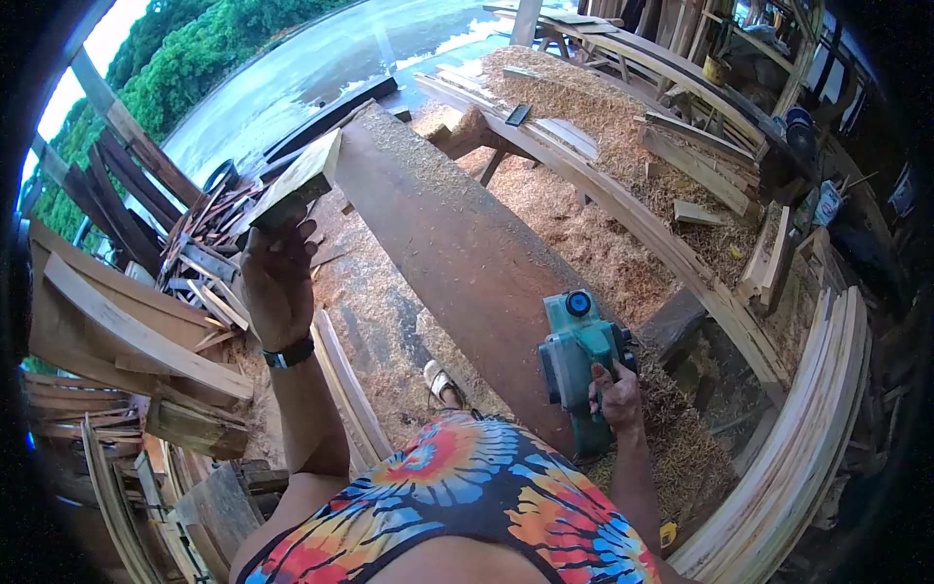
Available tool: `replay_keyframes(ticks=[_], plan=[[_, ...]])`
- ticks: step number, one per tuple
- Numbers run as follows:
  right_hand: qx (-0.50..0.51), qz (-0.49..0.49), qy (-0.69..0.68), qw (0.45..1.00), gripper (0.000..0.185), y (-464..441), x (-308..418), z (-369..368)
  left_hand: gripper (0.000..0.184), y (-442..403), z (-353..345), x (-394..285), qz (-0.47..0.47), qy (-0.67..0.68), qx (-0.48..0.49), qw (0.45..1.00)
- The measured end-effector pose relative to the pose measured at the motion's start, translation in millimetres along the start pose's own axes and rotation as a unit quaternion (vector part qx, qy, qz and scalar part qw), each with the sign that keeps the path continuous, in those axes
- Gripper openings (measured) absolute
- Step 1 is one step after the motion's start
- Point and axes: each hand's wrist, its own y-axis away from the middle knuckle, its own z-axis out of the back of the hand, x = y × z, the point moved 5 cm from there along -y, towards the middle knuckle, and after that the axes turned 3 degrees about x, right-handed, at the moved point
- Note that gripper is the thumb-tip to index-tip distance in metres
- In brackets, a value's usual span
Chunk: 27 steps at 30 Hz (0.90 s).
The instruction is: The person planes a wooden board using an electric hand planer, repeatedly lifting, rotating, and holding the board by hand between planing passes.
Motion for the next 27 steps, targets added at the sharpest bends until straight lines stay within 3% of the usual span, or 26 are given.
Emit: replay_keyframes(ticks=[10,13,27], plan=[[-0.003,0.01,0.015,1.0,0.063,-2,-6,2,0.041,-6,-17,16,0.032,0.005,-0.019,0.999],[-0.001,0.014,0.018,1.0,0.055,-2,-5,3,0.039,-11,-21,21,0.039,0.005,-0.027,0.999],[-0.004,0.017,0.033,0.999,0.062,0,2,0,0.038,-21,-40,41,0.042,-0.015,-0.042,0.998]])
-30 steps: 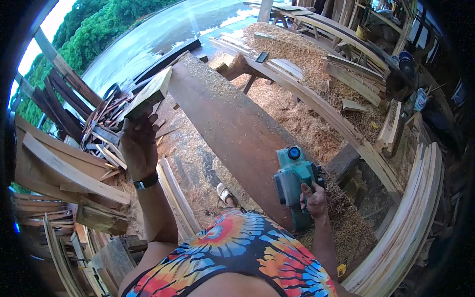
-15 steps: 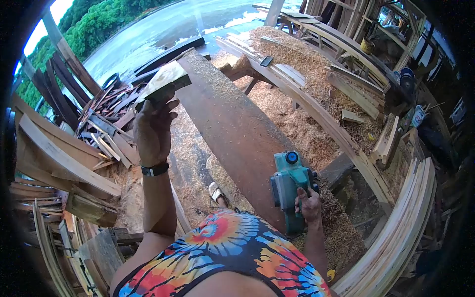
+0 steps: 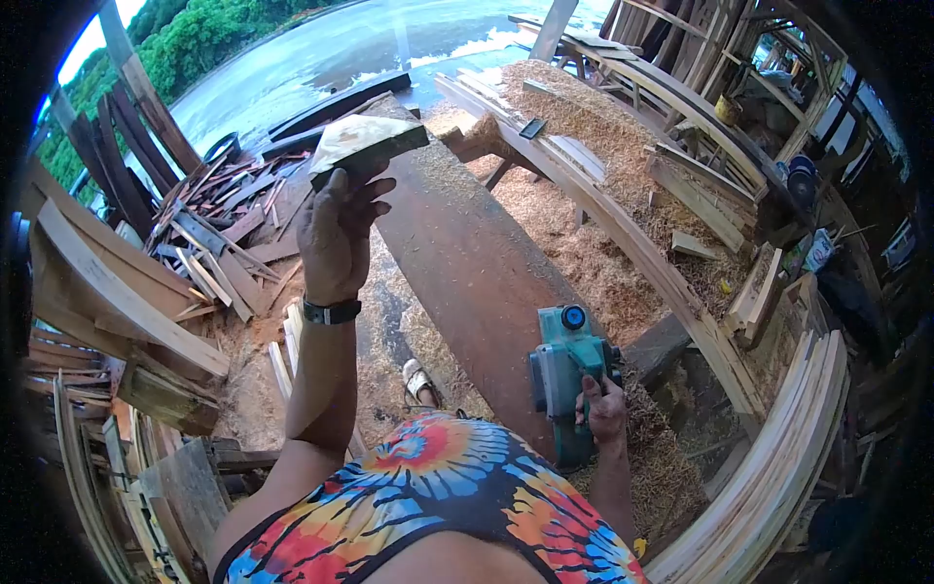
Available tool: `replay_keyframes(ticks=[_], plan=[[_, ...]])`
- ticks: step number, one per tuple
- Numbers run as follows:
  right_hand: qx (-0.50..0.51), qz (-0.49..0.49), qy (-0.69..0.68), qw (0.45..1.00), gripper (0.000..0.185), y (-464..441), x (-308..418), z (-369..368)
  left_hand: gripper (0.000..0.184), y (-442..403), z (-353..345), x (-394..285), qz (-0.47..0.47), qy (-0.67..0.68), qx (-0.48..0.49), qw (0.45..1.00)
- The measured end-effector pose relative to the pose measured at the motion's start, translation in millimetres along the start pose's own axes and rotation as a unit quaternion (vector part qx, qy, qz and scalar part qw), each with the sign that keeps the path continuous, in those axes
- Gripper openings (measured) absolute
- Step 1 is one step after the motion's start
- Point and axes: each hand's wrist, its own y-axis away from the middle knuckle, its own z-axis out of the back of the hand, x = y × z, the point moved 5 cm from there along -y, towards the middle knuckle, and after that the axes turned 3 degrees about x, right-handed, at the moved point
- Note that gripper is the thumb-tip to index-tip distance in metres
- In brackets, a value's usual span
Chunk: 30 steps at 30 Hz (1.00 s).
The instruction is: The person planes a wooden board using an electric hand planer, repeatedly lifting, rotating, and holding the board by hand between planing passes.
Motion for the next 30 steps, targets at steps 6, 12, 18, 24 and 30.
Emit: replay_keyframes(ticks=[6,12,18,24,30], plan=[[-0.005,0.013,-0.009,1.0,0.055,-2,-6,2,0.035,-7,-11,8,-0.006,0.021,0.005,1.0],[-0.007,0.001,-0.01,1.0,0.054,0,-1,0,0.033,-11,-14,10,-0.012,0.018,0.012,1.0],[-0.007,-0.002,-0.013,1.0,0.056,0,-1,0,0.031,-12,-15,8,0.002,0.015,0.003,1.0],[-0.005,0.004,-0.02,1.0,0.055,-1,-1,0,0.032,-12,-12,8,-0.011,0.017,0.01,1.0],[-0.007,0.004,-0.028,1.0,0.054,-2,-4,0,0.034,-13,-11,9,-0.012,0.019,0.016,1.0]])
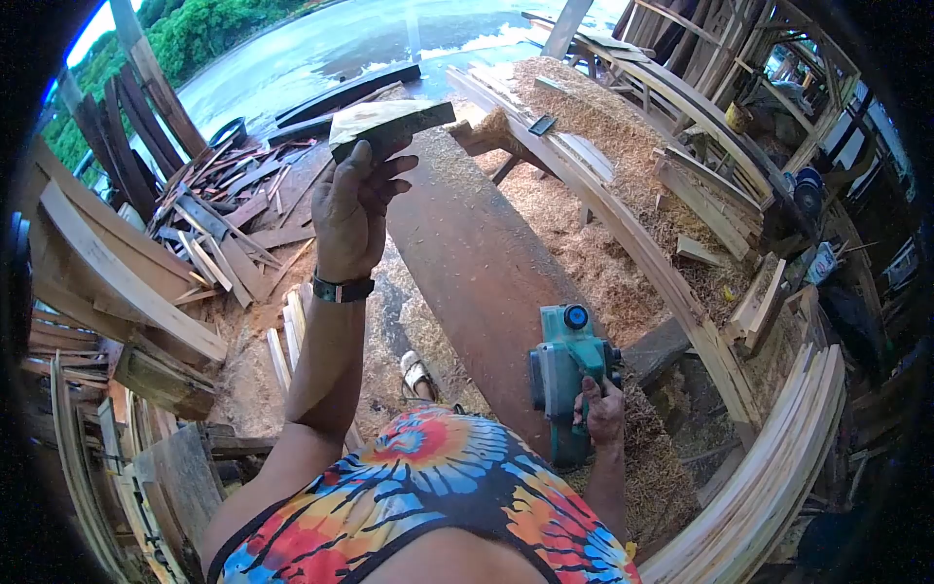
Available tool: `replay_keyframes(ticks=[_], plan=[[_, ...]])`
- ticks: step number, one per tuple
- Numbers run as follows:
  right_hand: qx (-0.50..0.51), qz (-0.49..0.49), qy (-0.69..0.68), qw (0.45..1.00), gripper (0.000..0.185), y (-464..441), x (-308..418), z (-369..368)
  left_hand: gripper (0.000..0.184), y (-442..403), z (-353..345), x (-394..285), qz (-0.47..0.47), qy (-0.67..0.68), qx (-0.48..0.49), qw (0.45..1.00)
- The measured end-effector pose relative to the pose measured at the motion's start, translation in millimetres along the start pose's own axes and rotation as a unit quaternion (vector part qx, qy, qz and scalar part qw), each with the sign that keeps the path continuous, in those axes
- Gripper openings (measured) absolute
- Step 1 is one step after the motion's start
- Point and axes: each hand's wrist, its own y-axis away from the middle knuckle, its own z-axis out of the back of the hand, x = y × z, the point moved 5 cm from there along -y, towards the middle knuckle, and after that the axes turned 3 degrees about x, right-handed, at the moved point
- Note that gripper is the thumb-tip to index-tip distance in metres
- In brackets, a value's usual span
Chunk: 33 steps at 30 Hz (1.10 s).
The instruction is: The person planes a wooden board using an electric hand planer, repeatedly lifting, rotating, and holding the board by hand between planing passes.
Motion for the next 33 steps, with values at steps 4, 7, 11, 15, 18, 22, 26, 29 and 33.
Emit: replay_keyframes(ticks=[4,7,11,15,18,22,26,29,33], plan=[[0.001,0.009,0.009,1.0,0.054,2,4,-1,0.037,1,0,0,0.008,-0.007,0.001,1.0],[0.001,-0.004,0.001,1.0,0.054,1,0,1,0.038,4,0,1,0.022,-0.013,0.003,1.0],[0.007,-0.009,0.0,1.0,0.054,1,0,1,0.026,32,1,9,0.14,-0.035,-0.046,0.988],[0.015,-0.005,0.029,0.999,0.073,-4,-7,7,0.018,95,15,38,0.298,-0.093,-0.067,0.948],[-0.001,-0.008,0.053,0.999,0.068,-3,-14,14,0.02,153,51,90,0.441,-0.182,0.0,0.879],[0.008,-0.033,0.009,0.999,0.06,3,3,1,0.021,235,114,181,0.553,-0.213,0.04,0.805],[0.018,-0.045,0.004,0.999,0.07,6,3,2,0.03,261,137,219,0.553,-0.257,0.06,0.79],[0.042,-0.05,0.004,0.998,0.074,4,4,1,0.037,252,134,224,0.541,-0.337,0.128,0.76],[0.061,-0.051,0.01,0.997,0.078,3,9,-2,0.043,236,134,235,0.476,-0.414,0.206,0.748]])
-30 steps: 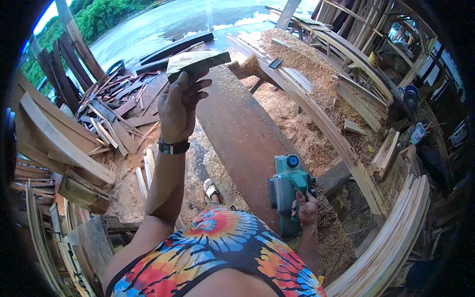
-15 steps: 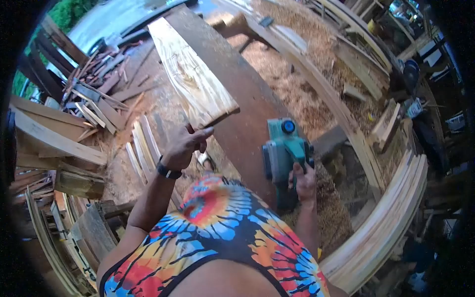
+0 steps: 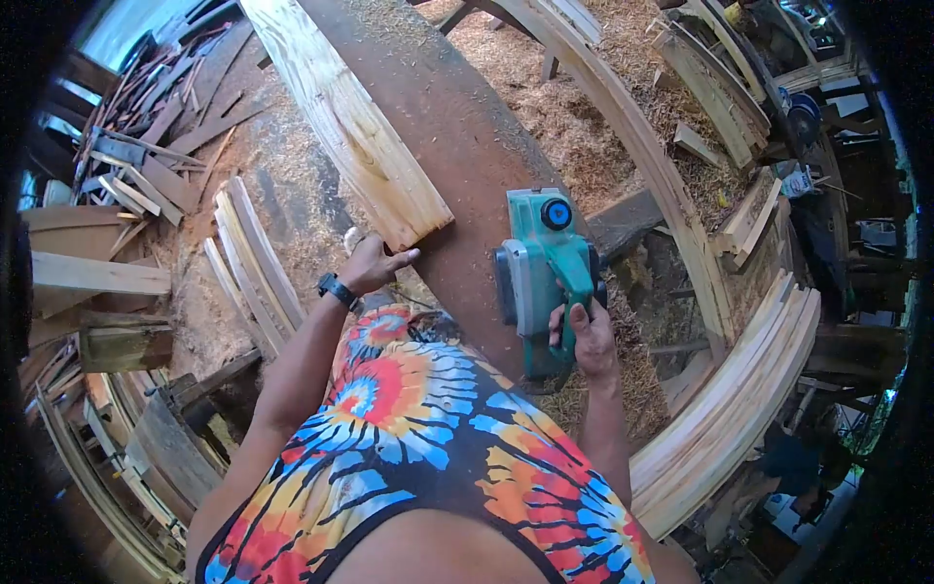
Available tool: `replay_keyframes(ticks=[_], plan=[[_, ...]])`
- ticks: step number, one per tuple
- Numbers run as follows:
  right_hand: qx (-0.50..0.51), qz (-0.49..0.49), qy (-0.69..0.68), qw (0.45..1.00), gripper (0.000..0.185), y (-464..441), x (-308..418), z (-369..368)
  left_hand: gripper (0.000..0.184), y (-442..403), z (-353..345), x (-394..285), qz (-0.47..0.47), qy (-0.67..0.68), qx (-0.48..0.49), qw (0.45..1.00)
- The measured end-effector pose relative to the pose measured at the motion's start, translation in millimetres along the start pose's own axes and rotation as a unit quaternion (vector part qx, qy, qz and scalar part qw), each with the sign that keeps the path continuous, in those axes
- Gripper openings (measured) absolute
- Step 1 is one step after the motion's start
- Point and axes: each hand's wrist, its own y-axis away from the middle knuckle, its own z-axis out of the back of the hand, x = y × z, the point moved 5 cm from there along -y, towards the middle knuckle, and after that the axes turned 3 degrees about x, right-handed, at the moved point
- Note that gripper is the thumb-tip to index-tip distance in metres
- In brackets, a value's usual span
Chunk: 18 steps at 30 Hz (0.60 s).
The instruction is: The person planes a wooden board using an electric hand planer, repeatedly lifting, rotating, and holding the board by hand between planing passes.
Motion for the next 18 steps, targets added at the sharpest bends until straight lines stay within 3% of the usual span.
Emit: replay_keyframes(ticks=[3,6,7,10,12,14,16,18], plan=[[0.002,-0.014,0.003,1.0,0.077,1,3,0,0.046,1,0,-7,0.017,0.05,0.008,0.999],[-0.014,-0.005,0.007,1.0,0.075,2,-1,1,0.054,8,-5,-5,0.091,0.098,0.003,0.991],[-0.021,-0.007,0.009,1.0,0.074,3,0,-1,0.064,7,-10,3,0.065,0.106,-0.005,0.992],[-0.031,-0.014,0.016,0.999,0.073,0,14,-17,0.072,20,-28,11,0.03,-0.053,0.106,0.993],[-0.034,-0.018,0.016,0.999,0.073,-1,30,-36,0.076,25,-65,30,0.065,-0.134,0.253,0.956],[-0.026,-0.029,0.002,0.999,0.075,-6,37,-46,0.071,31,-112,51,0.016,-0.106,0.323,0.94],[-0.003,-0.041,0.011,0.999,0.076,-13,42,-57,0.072,43,-138,48,-0.099,-0.061,0.282,0.952],[0.032,-0.051,0.039,0.997,0.078,-26,50,-72,0.072,48,-157,35,-0.114,0.002,0.368,0.923]])
